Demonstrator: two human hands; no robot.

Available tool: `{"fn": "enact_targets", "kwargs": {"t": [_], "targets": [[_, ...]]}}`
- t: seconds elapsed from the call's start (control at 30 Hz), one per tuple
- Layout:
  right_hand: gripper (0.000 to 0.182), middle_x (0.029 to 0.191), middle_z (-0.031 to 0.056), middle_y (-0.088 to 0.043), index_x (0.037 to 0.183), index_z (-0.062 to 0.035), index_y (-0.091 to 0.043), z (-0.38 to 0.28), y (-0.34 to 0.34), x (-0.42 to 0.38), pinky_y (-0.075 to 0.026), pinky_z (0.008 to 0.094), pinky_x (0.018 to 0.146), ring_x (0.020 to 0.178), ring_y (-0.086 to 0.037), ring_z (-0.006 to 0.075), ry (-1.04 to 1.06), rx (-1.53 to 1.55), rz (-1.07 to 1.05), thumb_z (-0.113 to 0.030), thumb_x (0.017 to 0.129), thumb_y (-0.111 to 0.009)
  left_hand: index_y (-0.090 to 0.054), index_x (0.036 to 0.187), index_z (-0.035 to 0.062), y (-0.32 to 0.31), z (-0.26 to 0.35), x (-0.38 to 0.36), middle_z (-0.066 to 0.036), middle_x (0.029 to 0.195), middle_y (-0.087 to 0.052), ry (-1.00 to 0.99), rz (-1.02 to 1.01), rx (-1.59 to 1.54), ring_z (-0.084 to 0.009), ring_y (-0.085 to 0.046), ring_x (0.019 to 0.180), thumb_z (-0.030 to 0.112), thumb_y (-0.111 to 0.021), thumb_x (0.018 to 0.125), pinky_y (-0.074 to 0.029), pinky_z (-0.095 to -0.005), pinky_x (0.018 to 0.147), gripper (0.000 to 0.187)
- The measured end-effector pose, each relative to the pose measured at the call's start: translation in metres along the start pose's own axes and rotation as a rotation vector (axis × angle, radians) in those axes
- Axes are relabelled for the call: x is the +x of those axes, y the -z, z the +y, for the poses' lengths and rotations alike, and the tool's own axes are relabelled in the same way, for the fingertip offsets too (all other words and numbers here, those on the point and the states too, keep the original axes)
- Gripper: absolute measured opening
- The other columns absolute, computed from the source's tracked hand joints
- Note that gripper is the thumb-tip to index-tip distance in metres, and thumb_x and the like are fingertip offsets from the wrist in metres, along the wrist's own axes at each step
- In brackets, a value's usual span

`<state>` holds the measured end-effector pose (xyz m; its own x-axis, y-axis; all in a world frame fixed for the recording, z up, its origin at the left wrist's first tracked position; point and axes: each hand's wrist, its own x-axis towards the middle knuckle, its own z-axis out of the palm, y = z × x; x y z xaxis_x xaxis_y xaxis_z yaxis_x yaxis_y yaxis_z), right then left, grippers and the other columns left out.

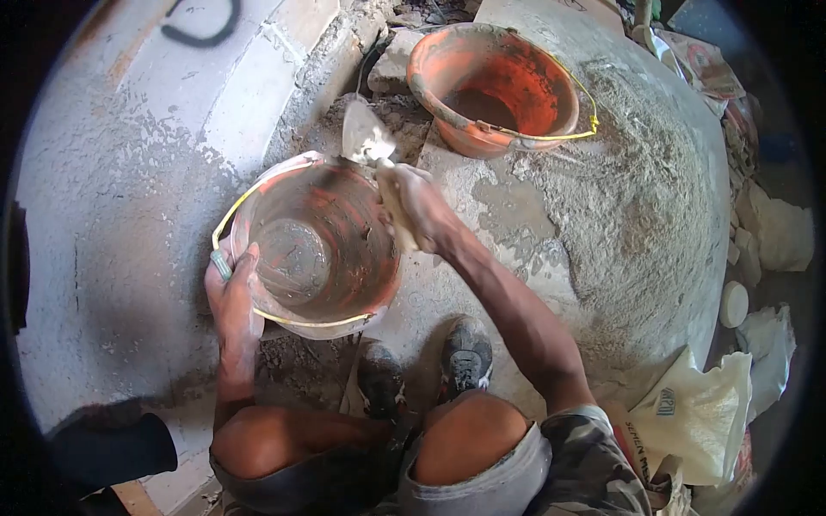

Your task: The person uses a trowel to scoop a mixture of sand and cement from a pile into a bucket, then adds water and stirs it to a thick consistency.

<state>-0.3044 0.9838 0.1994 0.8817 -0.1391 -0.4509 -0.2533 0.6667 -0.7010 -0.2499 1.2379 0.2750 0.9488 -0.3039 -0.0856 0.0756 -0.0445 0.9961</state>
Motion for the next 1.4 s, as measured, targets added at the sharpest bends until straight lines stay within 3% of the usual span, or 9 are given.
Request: {"fn": "enact_targets", "kwargs": {"t": [0.5, 0.6, 0.63, 0.77, 0.87, 1.2, 1.27, 1.33, 1.4], "targets": [[0.052, 0.061, 0.0072, -0.052, 0.122, -0.0031, -0.056, 0.040, -0.015, -0.085, -0.047, 0.0322, 0.035, 0.039, -0.051, 0.0170, -0.269, -0.498, -0.260, -0.047, 0.102, -0.036, -0.043, 0.136, -0.0117, 0.015, 0.003, -0.001, -0.020, 0.140, -0.049, 0.016, 0.101, 0.008, -0.0227, -0.049, 0.127, -0.002, -0.052, 0.094, -0.037, -0.0337, 0.107, 0.044], [0.055, 0.056, 0.0060, -0.049, 0.140, -0.0012, -0.040, -0.009, -0.017, -0.076, -0.049, 0.0371, 0.046, 0.048, -0.053, 0.0207, 0.186, -0.887, 0.067, -0.042, 0.104, -0.037, -0.044, 0.135, -0.0115, 0.020, 0.000, -0.012, -0.020, 0.139, -0.050, 0.042, 0.126, 0.057, -0.0222, -0.050, 0.126, -0.002, -0.051, 0.094, -0.037, -0.0335, 0.107, 0.043], [0.050, 0.062, 0.0138, -0.056, 0.141, -0.0010, -0.036, 0.020, 0.020, -0.043, -0.052, 0.0422, 0.051, 0.052, -0.057, 0.0283, 1.043, -1.386, 0.144, -0.034, 0.104, -0.038, -0.042, 0.137, -0.0116, 0.028, -0.002, -0.011, -0.020, 0.141, -0.048, 0.116, 0.137, 0.104, -0.0221, -0.048, 0.128, -0.002, -0.050, 0.094, -0.036, -0.0337, 0.108, 0.044], [0.041, 0.087, 0.0280, -0.062, 0.136, -0.0021, -0.038, -0.049, -0.047, -0.050, -0.054, 0.0520, 0.074, 0.084, -0.064, 0.0388, 0.118, -1.423, 0.011, -0.024, 0.101, -0.041, -0.040, 0.139, -0.0116, 0.012, 0.002, -0.013, -0.020, 0.144, -0.046, 0.023, 0.114, 0.077, -0.0222, -0.046, 0.130, -0.003, -0.050, 0.094, -0.035, -0.0339, 0.109, 0.046], [0.035, 0.088, 0.0267, -0.062, 0.129, -0.0022, -0.041, -0.010, -0.042, -0.053, -0.052, 0.0511, 0.079, 0.094, -0.063, 0.0378, 0.471, -1.540, -0.033, -0.022, 0.101, -0.041, -0.038, 0.140, -0.0116, 0.009, 0.002, -0.018, -0.020, 0.146, -0.043, 0.040, 0.109, 0.116, -0.0224, -0.044, 0.132, -0.003, -0.049, 0.094, -0.034, -0.0341, 0.110, 0.048], [0.029, 0.092, 0.0206, -0.067, 0.118, -0.0035, -0.056, -0.003, -0.018, -0.030, -0.052, 0.0496, 0.078, 0.085, -0.064, 0.0407, 0.361, -1.454, 0.016, -0.022, 0.098, -0.046, -0.038, 0.139, -0.0116, 0.015, 0.004, -0.025, -0.020, 0.147, -0.041, 0.050, 0.097, 0.086, -0.0228, -0.041, 0.135, -0.004, -0.049, 0.094, -0.031, -0.0338, 0.111, 0.047], [0.032, 0.096, 0.0282, -0.062, 0.120, -0.0026, -0.049, -0.017, -0.002, -0.011, -0.052, 0.0546, 0.080, 0.091, -0.064, 0.0429, -0.263, -1.367, -0.242, -0.018, 0.093, -0.049, -0.038, 0.140, -0.0120, 0.017, 0.005, -0.029, -0.021, 0.148, -0.041, 0.085, 0.093, 0.132, -0.0219, -0.039, 0.136, -0.003, -0.050, 0.094, -0.030, -0.0331, 0.111, 0.048], [0.031, 0.099, 0.0213, -0.067, 0.118, -0.0022, -0.053, 0.018, 0.031, -0.013, -0.052, 0.0529, 0.075, 0.093, -0.064, 0.0420, 0.654, -1.379, -0.152, -0.023, 0.095, -0.051, -0.039, 0.139, -0.0106, 0.036, -0.002, -0.026, -0.019, 0.143, -0.045, 0.062, 0.110, 0.124, -0.0209, -0.044, 0.130, -0.001, -0.051, 0.095, -0.034, -0.0331, 0.108, 0.047], [0.031, 0.110, 0.0232, -0.063, 0.118, 0.0003, -0.055, -0.025, -0.002, -0.062, -0.051, 0.0450, 0.079, 0.089, -0.066, 0.0368, 0.313, -1.236, -0.015, -0.023, 0.097, -0.052, -0.043, 0.139, -0.0079, 0.065, -0.011, -0.038, -0.014, 0.135, -0.054, 0.086, 0.185, 0.154, -0.0189, -0.053, 0.119, 0.003, -0.052, 0.096, -0.041, -0.0331, 0.102, 0.045]]}}
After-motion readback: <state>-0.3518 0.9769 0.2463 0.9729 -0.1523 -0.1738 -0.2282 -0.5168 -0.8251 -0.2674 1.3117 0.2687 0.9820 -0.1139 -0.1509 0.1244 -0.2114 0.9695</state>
